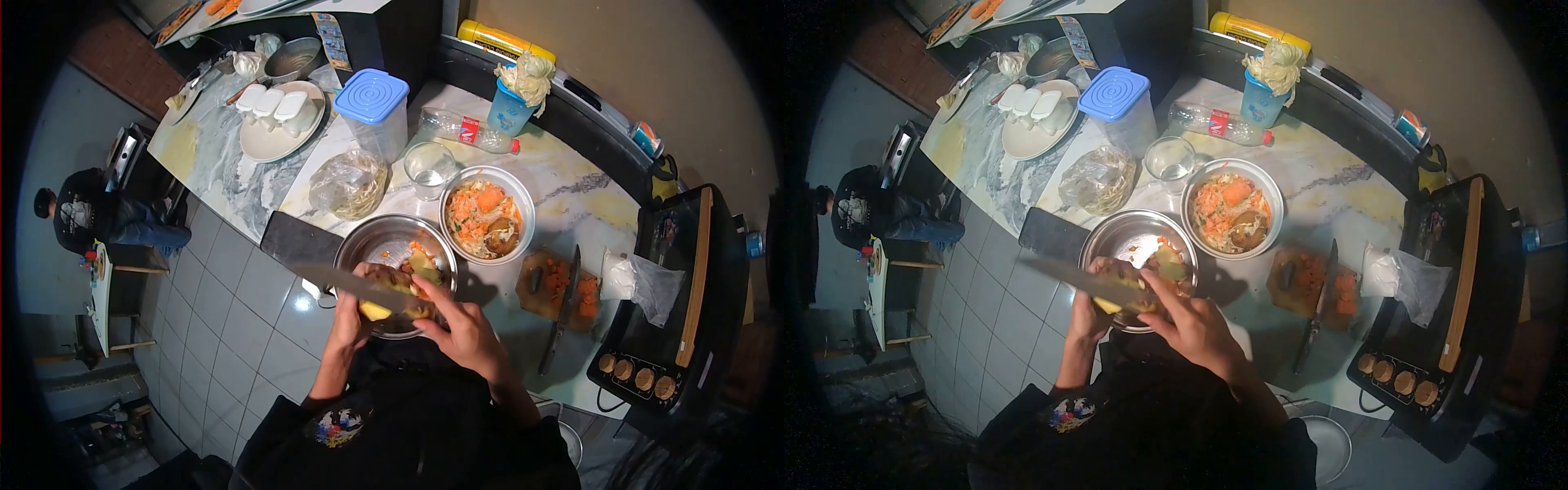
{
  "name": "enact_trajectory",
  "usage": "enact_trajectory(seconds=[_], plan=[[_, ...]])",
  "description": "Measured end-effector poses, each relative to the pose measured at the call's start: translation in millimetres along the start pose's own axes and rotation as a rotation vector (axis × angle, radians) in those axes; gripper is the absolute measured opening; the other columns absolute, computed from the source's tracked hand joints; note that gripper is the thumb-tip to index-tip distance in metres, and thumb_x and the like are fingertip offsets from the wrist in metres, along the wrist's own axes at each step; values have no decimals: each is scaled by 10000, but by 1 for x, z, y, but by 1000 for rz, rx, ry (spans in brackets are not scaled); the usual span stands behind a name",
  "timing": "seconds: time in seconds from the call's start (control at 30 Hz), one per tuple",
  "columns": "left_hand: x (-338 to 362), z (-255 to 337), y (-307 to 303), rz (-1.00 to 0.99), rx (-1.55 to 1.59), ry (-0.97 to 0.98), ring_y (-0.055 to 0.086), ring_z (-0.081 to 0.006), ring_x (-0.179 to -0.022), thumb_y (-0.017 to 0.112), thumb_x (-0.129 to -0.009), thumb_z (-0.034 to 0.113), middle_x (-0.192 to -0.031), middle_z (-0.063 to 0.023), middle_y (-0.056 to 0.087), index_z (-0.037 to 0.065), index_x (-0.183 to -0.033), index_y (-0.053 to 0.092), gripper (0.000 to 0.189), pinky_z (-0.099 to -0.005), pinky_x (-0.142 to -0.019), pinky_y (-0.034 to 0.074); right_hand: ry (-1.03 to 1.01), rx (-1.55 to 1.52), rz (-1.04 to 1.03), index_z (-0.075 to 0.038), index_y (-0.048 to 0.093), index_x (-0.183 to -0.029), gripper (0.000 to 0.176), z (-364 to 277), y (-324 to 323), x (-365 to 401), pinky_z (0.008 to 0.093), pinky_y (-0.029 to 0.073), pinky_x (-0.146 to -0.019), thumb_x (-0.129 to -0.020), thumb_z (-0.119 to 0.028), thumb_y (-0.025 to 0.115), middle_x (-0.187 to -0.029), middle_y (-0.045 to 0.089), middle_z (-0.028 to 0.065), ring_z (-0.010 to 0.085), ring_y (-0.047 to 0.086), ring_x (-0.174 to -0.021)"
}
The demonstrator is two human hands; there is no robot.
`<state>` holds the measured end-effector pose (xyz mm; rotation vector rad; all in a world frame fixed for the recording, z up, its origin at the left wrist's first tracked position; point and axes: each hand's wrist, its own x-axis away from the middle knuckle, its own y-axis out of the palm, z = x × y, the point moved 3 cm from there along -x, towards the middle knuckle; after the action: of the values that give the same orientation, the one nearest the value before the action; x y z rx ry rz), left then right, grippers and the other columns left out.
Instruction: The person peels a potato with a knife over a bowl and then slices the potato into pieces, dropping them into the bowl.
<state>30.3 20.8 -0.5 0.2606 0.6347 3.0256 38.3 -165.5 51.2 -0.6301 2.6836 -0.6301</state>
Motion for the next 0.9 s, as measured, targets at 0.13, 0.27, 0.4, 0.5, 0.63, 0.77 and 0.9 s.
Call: enact_trajectory(seconds=[0.13, 0.27, 0.4, 0.5, 0.63, 0.77, 0.9], plan=[[-1, -3, 0, 142, 439, -225, 628, -334, -1042, 333, -1020, 374, -1191, -156, 615, 8, -1259, 505, 469, -409, -891, 530, 353, -320, 14, -28, 440, -1301, 389, 22, 10, -3, 419, 511, -701, -966, -187, 558, -895, 658, 215, 346, 677, -816], [-1, -5, -7, 195, 574, -260, 577, -390, -1126, 343, -1021, 392, -1263, -189, 562, 4, -1312, 469, 502, -488, -964, 488, 432, -419, -28, -20, 430, -1220, 300, 28, 19, 1, 394, 494, -677, -988, -188, 520, -875, 634, 203, 311, 663, -766], [-1, 0, -5, 141, 692, -249, 552, -400, -1161, 386, -1010, 426, -1288, -201, 538, 2, -1336, 441, 537, -513, -1038, 431, 406, -315, -41, -14, 432, -1214, 290, 36, 25, -3, 388, 488, -685, -989, -178, 512, -883, 621, 204, 318, 648, -753], [0, -1, -5, 83, 657, -240, 544, -399, -1174, 402, -1003, 444, -1301, -203, 530, 5, -1350, 424, 561, -525, -1052, 415, 372, -305, -40, -7, 432, -1212, 289, 25, 21, -4, 395, 486, -704, -989, -173, 511, -920, 620, 216, 344, 644, -784], [-1, 1, -2, 75, 547, -217, 550, -365, -1181, 417, -1004, 428, -1309, -196, 528, 6, -1363, 406, 555, -513, -1036, 438, 305, -282, 5, -4, 436, -1203, 284, 21, 18, -5, 406, 488, -721, -982, -160, 522, -931, 629, 217, 377, 645, -839], [-1, -7, -7, 50, 474, -231, 558, -305, -1186, 455, -996, 411, -1306, -162, 539, 22, -1358, 420, 532, -478, -1005, 473, 369, -276, -25, -1, 439, -1180, 267, 22, 15, -1, 402, 495, -716, -972, -140, 534, -908, 641, 211, 378, 656, -841], [2, -13, -12, 126, 317, -252, 566, -254, -1180, 510, -972, 419, -1297, -122, 553, 53, -1351, 444, 531, -449, -975, 495, 392, -373, 31, 4, 439, -1142, 246, 28, 16, 9, 394, 498, -701, -969, -139, 540, -874, 643, 211, 359, 662, -808]])
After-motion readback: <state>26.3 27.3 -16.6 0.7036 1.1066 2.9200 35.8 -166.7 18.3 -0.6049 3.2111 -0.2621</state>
